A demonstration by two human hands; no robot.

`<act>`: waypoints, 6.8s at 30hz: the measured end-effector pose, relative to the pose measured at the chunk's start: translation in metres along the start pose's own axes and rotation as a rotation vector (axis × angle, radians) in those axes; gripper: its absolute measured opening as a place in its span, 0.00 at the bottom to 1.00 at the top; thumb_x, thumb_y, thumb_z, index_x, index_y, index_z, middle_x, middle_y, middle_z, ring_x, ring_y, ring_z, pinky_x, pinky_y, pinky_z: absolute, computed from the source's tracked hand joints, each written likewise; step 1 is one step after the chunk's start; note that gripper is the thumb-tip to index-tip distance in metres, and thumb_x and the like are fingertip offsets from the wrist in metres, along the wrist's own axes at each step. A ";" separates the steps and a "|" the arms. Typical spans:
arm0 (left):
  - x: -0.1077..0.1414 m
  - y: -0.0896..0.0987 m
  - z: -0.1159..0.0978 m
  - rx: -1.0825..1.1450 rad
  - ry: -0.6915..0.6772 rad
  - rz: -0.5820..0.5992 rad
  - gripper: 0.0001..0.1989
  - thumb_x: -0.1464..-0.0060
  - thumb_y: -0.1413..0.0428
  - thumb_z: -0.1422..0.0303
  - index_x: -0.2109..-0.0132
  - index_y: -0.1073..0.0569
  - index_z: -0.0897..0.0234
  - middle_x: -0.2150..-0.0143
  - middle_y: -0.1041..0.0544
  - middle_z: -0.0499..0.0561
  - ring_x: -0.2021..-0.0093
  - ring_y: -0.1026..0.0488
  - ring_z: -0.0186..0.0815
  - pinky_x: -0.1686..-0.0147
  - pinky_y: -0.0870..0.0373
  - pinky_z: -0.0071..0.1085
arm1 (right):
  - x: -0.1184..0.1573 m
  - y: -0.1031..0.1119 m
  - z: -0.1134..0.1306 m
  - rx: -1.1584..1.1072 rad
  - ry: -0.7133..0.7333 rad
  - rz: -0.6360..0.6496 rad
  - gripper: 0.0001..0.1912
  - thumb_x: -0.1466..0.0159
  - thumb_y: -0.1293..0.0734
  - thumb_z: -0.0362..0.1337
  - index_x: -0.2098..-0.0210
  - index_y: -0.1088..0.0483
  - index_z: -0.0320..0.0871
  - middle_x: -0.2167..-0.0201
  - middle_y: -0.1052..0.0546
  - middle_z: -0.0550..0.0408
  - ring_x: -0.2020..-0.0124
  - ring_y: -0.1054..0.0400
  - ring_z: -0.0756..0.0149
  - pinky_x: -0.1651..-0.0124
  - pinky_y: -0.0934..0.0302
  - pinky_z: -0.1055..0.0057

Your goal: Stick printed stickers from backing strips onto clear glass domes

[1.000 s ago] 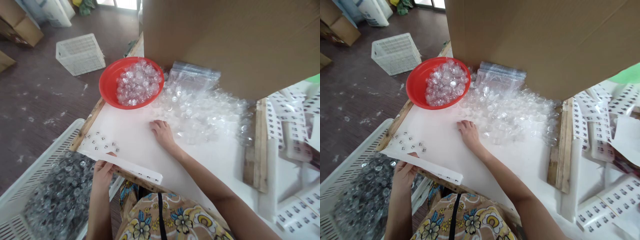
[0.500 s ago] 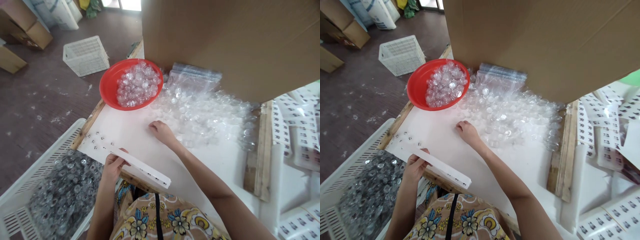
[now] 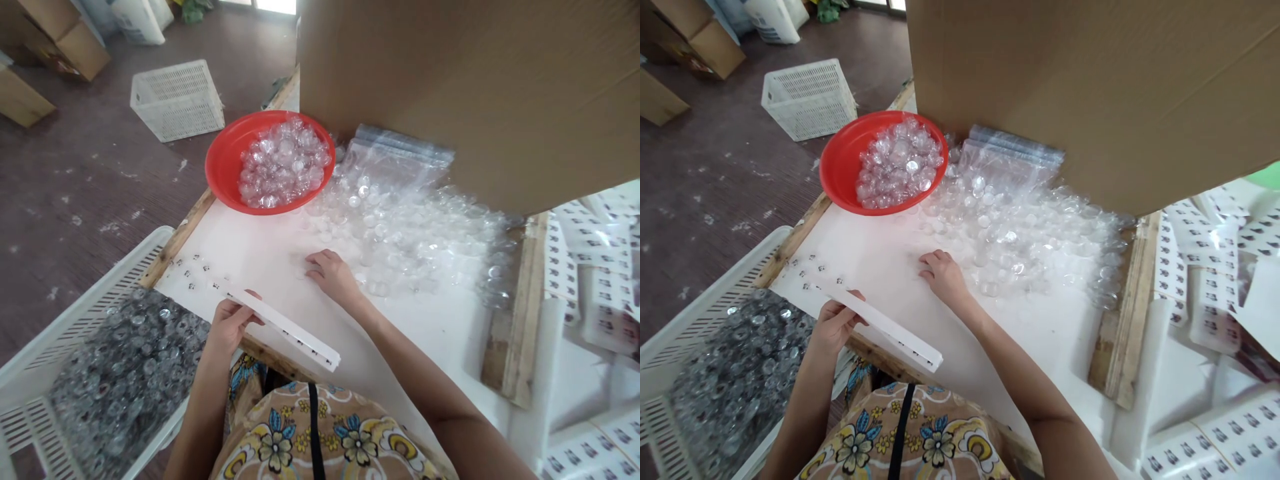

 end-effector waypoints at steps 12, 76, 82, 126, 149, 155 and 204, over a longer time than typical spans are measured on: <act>0.005 0.010 0.004 -0.007 -0.007 -0.023 0.14 0.65 0.29 0.62 0.71 0.20 0.66 0.72 0.22 0.51 0.80 0.28 0.31 0.79 0.27 0.27 | 0.021 -0.024 0.039 0.102 0.249 0.048 0.10 0.35 0.34 0.33 0.54 0.26 0.41 0.55 0.27 0.45 0.55 0.36 0.56 0.50 0.36 0.60; 0.005 0.013 0.009 -0.041 0.011 -0.028 0.15 0.65 0.30 0.62 0.69 0.20 0.66 0.72 0.21 0.51 0.80 0.27 0.31 0.79 0.26 0.27 | 0.026 0.016 -0.007 0.015 0.105 -0.188 0.15 0.34 0.39 0.32 0.49 0.29 0.45 0.51 0.25 0.46 0.50 0.31 0.56 0.48 0.33 0.56; 0.000 0.007 0.006 -0.008 0.012 0.010 0.16 0.65 0.29 0.60 0.71 0.19 0.66 0.72 0.21 0.51 0.79 0.27 0.31 0.79 0.25 0.26 | 0.040 0.026 -0.008 0.085 0.078 -0.248 0.14 0.34 0.38 0.32 0.50 0.29 0.42 0.52 0.25 0.44 0.50 0.33 0.54 0.48 0.34 0.55; 0.008 0.014 0.015 -0.044 0.022 -0.004 0.15 0.61 0.31 0.61 0.67 0.20 0.66 0.71 0.22 0.51 0.75 0.25 0.34 0.75 0.24 0.30 | 0.014 -0.005 0.016 0.124 0.133 -0.117 0.11 0.35 0.37 0.32 0.55 0.26 0.45 0.55 0.26 0.45 0.53 0.34 0.54 0.51 0.35 0.54; 0.005 0.019 0.013 -0.018 0.026 -0.053 0.16 0.65 0.29 0.61 0.68 0.19 0.66 0.72 0.21 0.50 0.77 0.26 0.33 0.77 0.25 0.29 | -0.039 -0.014 0.018 0.119 0.116 -0.124 0.17 0.34 0.39 0.31 0.48 0.30 0.38 0.48 0.28 0.41 0.49 0.37 0.50 0.45 0.40 0.53; 0.006 0.014 0.015 -0.011 0.034 -0.013 0.15 0.64 0.29 0.61 0.68 0.19 0.66 0.73 0.21 0.50 0.76 0.25 0.34 0.76 0.24 0.29 | -0.013 0.004 0.007 0.138 0.142 -0.243 0.16 0.34 0.39 0.32 0.47 0.30 0.41 0.48 0.28 0.41 0.47 0.37 0.51 0.44 0.40 0.52; -0.008 0.000 0.032 0.390 0.110 0.041 0.14 0.53 0.38 0.58 0.72 0.33 0.61 0.76 0.41 0.44 0.82 0.50 0.24 0.88 0.54 0.20 | 0.008 0.010 0.091 -0.524 0.180 0.143 0.10 0.35 0.34 0.35 0.55 0.27 0.45 0.58 0.22 0.52 0.60 0.29 0.66 0.59 0.33 0.68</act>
Point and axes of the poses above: each hand's wrist, its own x-axis away from the middle knuckle, its own y-axis out of the back of the hand, z = x × y, the point moved 8 cm from there along -x, towards the middle knuckle
